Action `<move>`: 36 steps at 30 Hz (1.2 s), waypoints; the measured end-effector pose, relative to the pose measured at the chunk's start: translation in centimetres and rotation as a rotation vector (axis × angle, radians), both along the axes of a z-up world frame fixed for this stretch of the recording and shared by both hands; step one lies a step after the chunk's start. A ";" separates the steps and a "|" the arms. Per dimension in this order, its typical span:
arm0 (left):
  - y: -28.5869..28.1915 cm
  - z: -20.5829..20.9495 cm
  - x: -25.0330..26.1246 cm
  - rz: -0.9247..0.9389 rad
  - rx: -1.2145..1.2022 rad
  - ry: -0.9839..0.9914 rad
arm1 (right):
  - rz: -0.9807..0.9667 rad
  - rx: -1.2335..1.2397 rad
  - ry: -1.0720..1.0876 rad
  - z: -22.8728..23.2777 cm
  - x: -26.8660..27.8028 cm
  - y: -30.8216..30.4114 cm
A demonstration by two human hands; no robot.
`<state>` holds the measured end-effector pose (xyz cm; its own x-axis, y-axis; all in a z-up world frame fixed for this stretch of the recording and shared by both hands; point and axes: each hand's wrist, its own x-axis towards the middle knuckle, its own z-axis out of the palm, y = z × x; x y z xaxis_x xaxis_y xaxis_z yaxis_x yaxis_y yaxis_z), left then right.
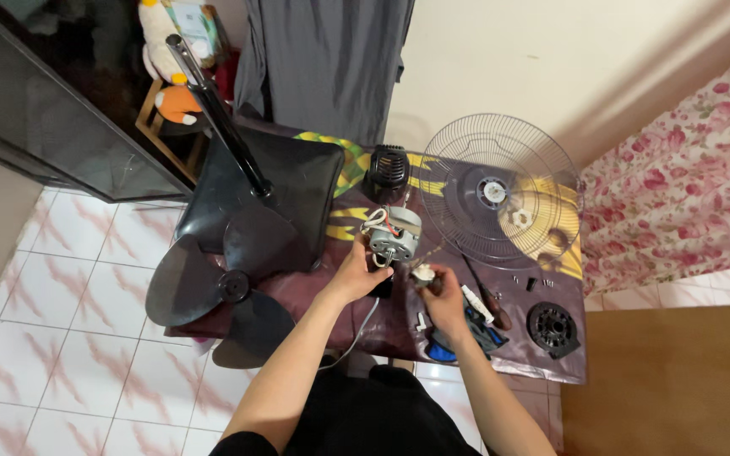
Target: The person works on a disassembled electric fan motor on a table. They use a screwdriver to adjust internal components and wires, then handle a small white plastic part. The fan blades and cage remain disassembled on the table throughout.
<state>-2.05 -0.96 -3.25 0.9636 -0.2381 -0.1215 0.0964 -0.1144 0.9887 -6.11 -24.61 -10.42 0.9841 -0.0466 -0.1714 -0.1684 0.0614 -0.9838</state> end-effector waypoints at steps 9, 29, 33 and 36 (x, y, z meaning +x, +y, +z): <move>0.2 0.1 0.5 -0.022 -0.014 -0.149 | 0.164 0.768 -0.029 11.4 -4.9 2.6; 0.5 0.8 0.4 -0.051 -0.019 -0.162 | -0.269 -0.615 -0.581 13.6 -3.7 10.8; 0.5 0.8 0.4 -0.052 0.073 -0.098 | -0.289 -0.535 -0.465 13.6 -2.7 10.8; 0.3 0.4 0.6 -0.066 -0.063 -0.176 | -0.208 -0.474 -0.493 13.7 -2.6 10.4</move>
<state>-1.42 -0.65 -2.84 0.9508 -0.3029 0.0644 -0.0839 -0.0518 0.9951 -8.75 -14.21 3.27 0.9046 -0.2008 0.3760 0.2714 -0.4088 -0.8713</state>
